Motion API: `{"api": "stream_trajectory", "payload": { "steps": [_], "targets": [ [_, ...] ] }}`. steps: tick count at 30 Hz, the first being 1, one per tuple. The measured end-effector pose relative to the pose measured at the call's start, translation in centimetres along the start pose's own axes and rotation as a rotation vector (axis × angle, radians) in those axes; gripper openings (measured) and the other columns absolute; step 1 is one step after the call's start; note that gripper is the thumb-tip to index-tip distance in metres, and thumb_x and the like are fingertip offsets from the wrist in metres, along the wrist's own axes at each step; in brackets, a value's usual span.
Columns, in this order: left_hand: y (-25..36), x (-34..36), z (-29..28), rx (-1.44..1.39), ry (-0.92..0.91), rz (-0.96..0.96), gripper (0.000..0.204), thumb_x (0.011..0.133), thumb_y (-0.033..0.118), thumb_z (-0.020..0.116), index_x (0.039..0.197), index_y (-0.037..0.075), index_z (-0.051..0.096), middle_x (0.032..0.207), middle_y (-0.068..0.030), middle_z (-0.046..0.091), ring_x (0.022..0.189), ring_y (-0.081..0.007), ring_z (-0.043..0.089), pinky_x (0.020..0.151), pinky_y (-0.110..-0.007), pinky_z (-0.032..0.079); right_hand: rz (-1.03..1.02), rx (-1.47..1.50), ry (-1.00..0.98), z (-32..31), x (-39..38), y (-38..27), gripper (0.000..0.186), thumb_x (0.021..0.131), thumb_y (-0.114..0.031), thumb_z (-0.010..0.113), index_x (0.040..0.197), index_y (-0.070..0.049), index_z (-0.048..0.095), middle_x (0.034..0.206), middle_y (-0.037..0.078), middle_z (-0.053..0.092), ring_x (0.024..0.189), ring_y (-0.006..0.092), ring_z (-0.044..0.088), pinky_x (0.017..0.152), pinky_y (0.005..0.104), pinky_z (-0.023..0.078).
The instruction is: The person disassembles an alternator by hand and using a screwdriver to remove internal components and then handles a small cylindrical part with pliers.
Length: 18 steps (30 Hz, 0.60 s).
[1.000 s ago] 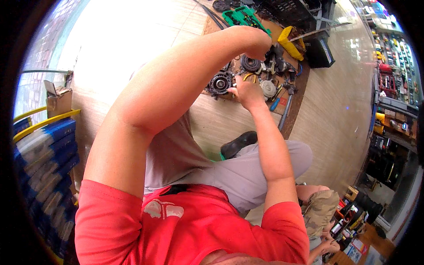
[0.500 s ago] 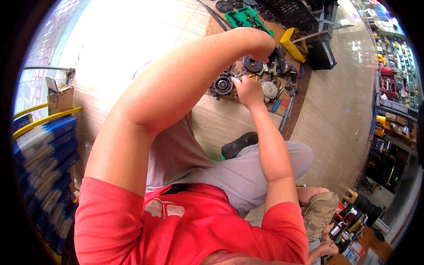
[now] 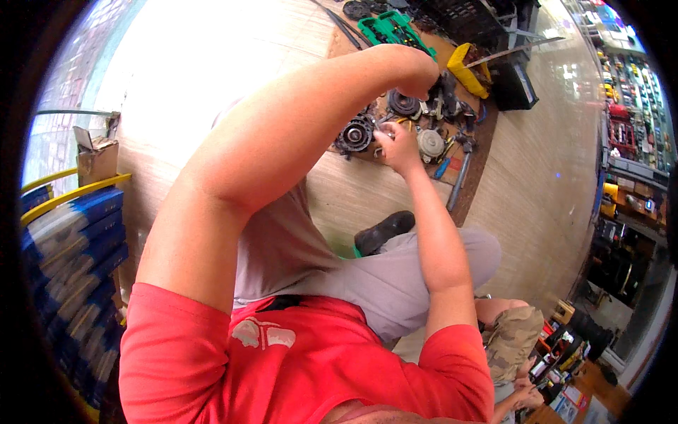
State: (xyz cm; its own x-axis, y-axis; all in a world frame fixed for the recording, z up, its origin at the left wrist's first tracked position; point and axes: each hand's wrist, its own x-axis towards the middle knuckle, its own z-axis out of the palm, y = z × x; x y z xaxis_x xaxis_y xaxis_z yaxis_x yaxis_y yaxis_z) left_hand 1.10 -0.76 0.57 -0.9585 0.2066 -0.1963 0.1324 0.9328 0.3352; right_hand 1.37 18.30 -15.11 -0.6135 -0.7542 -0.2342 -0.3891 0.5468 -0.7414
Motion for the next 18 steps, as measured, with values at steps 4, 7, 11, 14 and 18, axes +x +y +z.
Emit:
{"api": "stream_trajectory", "payload": {
  "steps": [4, 7, 11, 14, 18],
  "targets": [
    [-0.1, -0.3, 0.0, -0.025, -0.013, -0.005, 0.035, 0.083, 0.032, 0.068, 0.1, 0.002, 0.07, 0.093, -0.0193, 0.069, 0.092, -0.0363, 0.066, 0.079, -0.045, 0.053, -0.243, -0.635, 0.052, -0.7, -1.3, -1.0, 0.03, 0.089, -0.025, 0.065, 0.111, -0.006, 0.059, 0.085, 0.015, 0.063, 0.094, 0.0339, 0.063, 0.072, 0.0438, 0.051],
    [-0.3, 0.0, 0.3, -0.017, -0.011, -0.014, 0.034, 0.082, 0.031, 0.069, 0.1, 0.002, 0.07, 0.094, -0.019, 0.069, 0.092, -0.0361, 0.066, 0.079, -0.046, 0.053, -0.184, -0.737, 0.024, -0.7, -1.4, -2.1, 0.03, 0.09, -0.034, 0.062, 0.1, -0.006, 0.056, 0.084, 0.017, 0.062, 0.088, 0.0368, 0.064, 0.074, 0.0471, 0.052],
    [-0.4, -0.3, 0.2, 0.001, 0.004, 0.013, 0.034, 0.082, 0.032, 0.069, 0.1, 0.003, 0.07, 0.094, -0.0189, 0.069, 0.093, -0.0363, 0.066, 0.079, -0.046, 0.053, 0.011, -0.663, 0.096, 1.1, -1.3, -2.2, 0.036, 0.094, -0.03, 0.056, 0.122, -0.007, 0.056, 0.089, 0.015, 0.068, 0.077, 0.0329, 0.067, 0.067, 0.0448, 0.052],
    [0.1, -0.1, -0.3, -0.001, -0.029, -0.009, 0.034, 0.082, 0.032, 0.069, 0.102, 0.003, 0.07, 0.097, -0.0184, 0.069, 0.094, -0.0365, 0.066, 0.08, -0.045, 0.052, 0.061, -0.323, 0.226, 2.8, -0.1, 1.3, 0.039, 0.096, -0.028, 0.053, 0.127, -0.005, 0.054, 0.094, 0.017, 0.07, 0.082, 0.034, 0.067, 0.07, 0.046, 0.052],
    [-0.2, -0.1, 0.1, 0.0, -0.014, -0.005, 0.035, 0.082, 0.032, 0.069, 0.104, 0.004, 0.07, 0.099, -0.018, 0.069, 0.096, -0.0364, 0.066, 0.081, -0.045, 0.052, -0.056, -0.272, 0.193, 3.3, 0.1, 1.0, 0.036, 0.096, -0.025, 0.051, 0.127, -0.007, 0.054, 0.092, 0.019, 0.069, 0.082, 0.038, 0.067, 0.07, 0.0493, 0.051]
  ]
}}
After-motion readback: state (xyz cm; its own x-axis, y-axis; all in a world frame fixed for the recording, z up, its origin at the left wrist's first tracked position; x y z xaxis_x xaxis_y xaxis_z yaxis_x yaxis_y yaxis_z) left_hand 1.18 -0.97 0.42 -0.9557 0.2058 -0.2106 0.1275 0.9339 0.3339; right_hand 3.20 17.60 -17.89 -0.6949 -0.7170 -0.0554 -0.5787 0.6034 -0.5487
